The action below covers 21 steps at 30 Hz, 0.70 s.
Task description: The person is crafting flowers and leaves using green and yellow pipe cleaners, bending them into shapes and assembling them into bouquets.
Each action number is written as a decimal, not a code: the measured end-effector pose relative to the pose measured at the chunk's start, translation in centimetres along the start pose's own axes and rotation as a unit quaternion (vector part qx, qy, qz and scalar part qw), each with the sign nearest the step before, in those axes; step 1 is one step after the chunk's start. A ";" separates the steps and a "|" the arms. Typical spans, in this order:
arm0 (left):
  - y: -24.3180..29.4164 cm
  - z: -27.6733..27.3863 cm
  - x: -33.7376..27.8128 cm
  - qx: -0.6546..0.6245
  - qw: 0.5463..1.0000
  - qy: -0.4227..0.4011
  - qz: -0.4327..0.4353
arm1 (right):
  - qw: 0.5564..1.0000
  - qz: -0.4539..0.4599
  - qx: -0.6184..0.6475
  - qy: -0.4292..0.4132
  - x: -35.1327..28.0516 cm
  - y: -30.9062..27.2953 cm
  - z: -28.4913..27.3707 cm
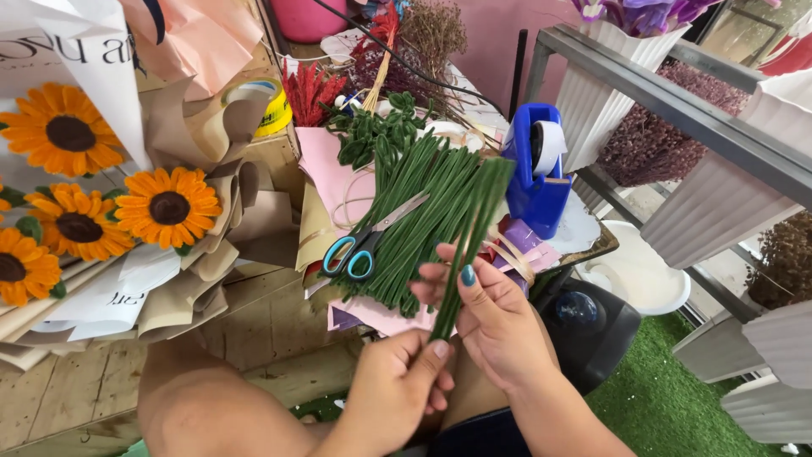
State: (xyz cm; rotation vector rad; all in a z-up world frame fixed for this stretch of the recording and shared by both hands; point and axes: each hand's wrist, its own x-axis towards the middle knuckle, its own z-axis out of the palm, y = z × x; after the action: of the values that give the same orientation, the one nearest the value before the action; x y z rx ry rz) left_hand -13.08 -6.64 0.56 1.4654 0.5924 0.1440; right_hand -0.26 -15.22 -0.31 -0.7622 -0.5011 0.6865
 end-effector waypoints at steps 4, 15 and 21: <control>-2.1 -0.9 -1.2 0.183 0.970 0.020 0.158 | 0.999 0.036 -0.005 0.026 -1.3 0.9 0.6; 8.4 -4.6 -0.8 -0.003 0.961 0.016 0.276 | 0.988 0.048 -0.134 -0.060 -5.6 0.4 0.6; 9.1 -4.8 -2.1 -0.018 0.948 0.013 0.318 | 0.970 0.047 -0.231 -0.067 -5.6 0.1 1.4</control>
State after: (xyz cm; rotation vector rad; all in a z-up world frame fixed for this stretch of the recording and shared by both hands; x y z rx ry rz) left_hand -14.70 -2.13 9.92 1.5767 0.1149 0.6767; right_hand -4.99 -18.50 -0.45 -1.1871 -0.7660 0.7218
